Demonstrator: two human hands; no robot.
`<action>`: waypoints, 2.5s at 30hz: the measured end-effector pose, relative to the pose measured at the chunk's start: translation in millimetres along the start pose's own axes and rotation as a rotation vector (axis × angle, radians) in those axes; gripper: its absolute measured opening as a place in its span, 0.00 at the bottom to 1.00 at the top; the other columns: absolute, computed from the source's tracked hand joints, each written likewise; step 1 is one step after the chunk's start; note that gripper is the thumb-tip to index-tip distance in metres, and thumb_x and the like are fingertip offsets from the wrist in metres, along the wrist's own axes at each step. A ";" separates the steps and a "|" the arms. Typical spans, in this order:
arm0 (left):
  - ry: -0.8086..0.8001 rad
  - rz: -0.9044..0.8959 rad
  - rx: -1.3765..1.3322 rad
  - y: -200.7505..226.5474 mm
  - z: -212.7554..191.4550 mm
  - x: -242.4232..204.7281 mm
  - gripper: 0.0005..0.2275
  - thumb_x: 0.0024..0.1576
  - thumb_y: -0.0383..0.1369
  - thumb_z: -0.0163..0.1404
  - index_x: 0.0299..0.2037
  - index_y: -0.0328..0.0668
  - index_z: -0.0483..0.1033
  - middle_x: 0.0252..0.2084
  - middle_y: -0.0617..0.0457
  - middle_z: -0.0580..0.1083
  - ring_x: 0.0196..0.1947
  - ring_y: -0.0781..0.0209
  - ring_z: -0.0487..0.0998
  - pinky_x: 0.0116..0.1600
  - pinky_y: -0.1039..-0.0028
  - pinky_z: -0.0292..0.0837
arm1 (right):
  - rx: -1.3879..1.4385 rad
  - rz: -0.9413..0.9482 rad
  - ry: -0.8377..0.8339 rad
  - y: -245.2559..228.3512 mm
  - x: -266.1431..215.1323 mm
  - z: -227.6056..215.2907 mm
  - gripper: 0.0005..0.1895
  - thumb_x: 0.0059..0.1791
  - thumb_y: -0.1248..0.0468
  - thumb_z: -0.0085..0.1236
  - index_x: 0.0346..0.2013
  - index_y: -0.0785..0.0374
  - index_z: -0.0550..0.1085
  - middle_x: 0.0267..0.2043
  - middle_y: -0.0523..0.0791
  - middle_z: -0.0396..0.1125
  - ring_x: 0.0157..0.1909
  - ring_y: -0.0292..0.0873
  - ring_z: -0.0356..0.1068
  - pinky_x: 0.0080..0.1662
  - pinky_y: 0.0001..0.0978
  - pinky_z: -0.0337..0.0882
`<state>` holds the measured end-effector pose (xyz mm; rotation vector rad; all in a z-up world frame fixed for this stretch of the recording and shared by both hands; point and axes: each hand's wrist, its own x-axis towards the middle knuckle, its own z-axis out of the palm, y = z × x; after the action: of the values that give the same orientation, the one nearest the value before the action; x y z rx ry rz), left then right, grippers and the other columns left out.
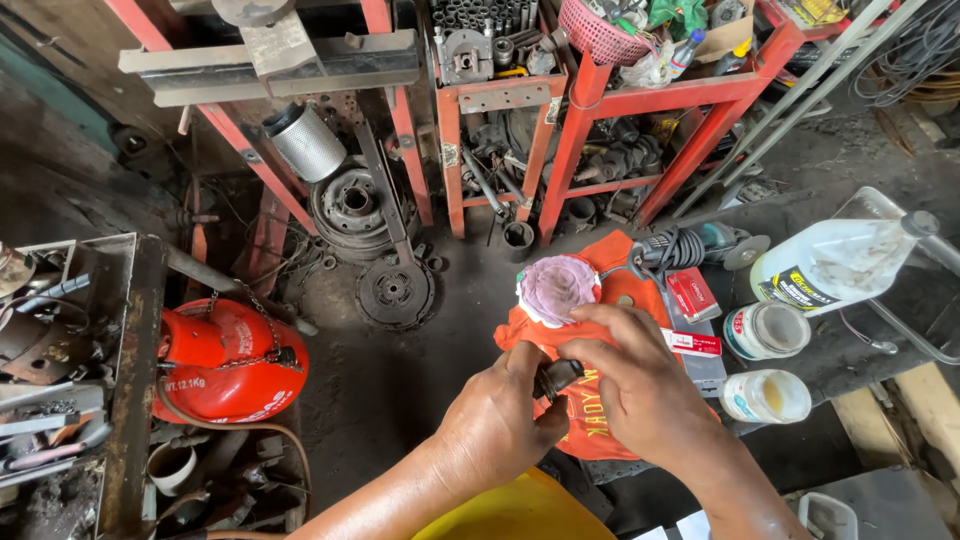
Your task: The person assembles small mechanical components on a workbench, using a cloth to wipe parts and a tube of lubricant to apply grease. They handle cylindrical metal pieces and small rings, fitting them together and cleaning them with a rag.
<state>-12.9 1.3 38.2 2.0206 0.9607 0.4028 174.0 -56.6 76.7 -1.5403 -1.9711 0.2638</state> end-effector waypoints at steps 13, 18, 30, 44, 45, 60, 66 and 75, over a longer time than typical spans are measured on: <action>-0.044 -0.109 -0.758 12.2 -20.9 -1.7 0.10 0.62 0.35 0.54 0.35 0.43 0.65 0.22 0.58 0.62 0.20 0.70 0.59 0.25 0.75 0.52 | -0.168 -0.235 0.250 22.3 -34.4 6.6 0.17 0.49 0.77 0.44 0.44 0.58 0.77 0.58 0.55 0.67 0.56 0.56 0.70 0.58 0.46 0.72; -0.210 -0.125 -1.016 13.2 -16.3 -1.7 0.10 0.64 0.34 0.50 0.37 0.35 0.65 0.28 0.45 0.71 0.14 0.64 0.63 0.20 0.77 0.54 | 0.137 -0.093 0.347 -0.6 -27.8 -6.9 0.19 0.50 0.81 0.39 0.48 0.68 0.75 0.58 0.59 0.66 0.59 0.54 0.71 0.56 0.40 0.77; -0.318 -0.304 -1.656 18.8 -15.6 -5.8 0.19 0.66 0.44 0.45 0.39 0.30 0.74 0.25 0.42 0.71 0.12 0.64 0.54 0.18 0.78 0.45 | -0.423 -0.369 0.399 19.1 -31.7 11.0 0.22 0.54 0.76 0.43 0.58 0.54 0.73 0.56 0.55 0.68 0.54 0.54 0.70 0.55 0.50 0.74; -0.689 -0.256 -1.871 11.9 -14.6 -8.6 0.25 0.67 0.54 0.37 0.47 0.36 0.74 0.29 0.52 0.67 0.12 0.70 0.51 0.24 0.80 0.56 | -0.208 -0.128 0.407 41.5 -50.6 42.7 0.25 0.51 0.70 0.56 0.61 0.45 0.72 0.59 0.48 0.62 0.52 0.50 0.68 0.53 0.44 0.70; -0.685 -0.256 -1.872 14.1 -15.0 -9.3 0.25 0.67 0.54 0.37 0.47 0.36 0.74 0.29 0.52 0.67 0.12 0.70 0.51 0.24 0.80 0.56 | -0.205 -0.130 0.406 32.1 -48.0 40.6 0.25 0.51 0.70 0.56 0.61 0.45 0.72 0.59 0.48 0.62 0.52 0.50 0.68 0.53 0.44 0.70; -0.042 0.296 -0.180 14.3 -14.4 -9.5 0.22 0.60 0.39 0.53 0.59 0.36 0.64 0.37 0.50 0.72 0.27 0.57 0.72 0.35 0.66 0.72 | 1.280 0.527 0.352 28.4 -68.9 48.2 0.24 0.44 0.78 0.53 0.56 0.75 0.74 0.48 0.53 0.70 0.50 0.48 0.71 0.51 0.36 0.71; -0.083 0.326 -0.152 9.6 -15.1 -8.0 0.22 0.56 0.39 0.60 0.54 0.41 0.65 0.37 0.52 0.74 0.24 0.57 0.76 0.33 0.68 0.75 | 1.145 0.517 0.277 29.3 -66.9 33.4 0.20 0.41 0.78 0.50 0.47 0.71 0.75 0.54 0.52 0.65 0.55 0.48 0.69 0.50 0.35 0.71; -0.112 0.311 -0.165 5.7 -15.7 -0.3 0.22 0.57 0.38 0.59 0.56 0.41 0.64 0.44 0.49 0.75 0.29 0.55 0.80 0.38 0.68 0.79 | 0.610 0.096 0.361 8.5 -59.2 4.4 0.15 0.43 0.82 0.50 0.28 0.60 0.78 0.52 0.51 0.63 0.56 0.47 0.67 0.55 0.36 0.68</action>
<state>-19.4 7.8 52.1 2.0195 0.5265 0.5120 186.0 -108.2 48.6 -1.1791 -1.3660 0.5305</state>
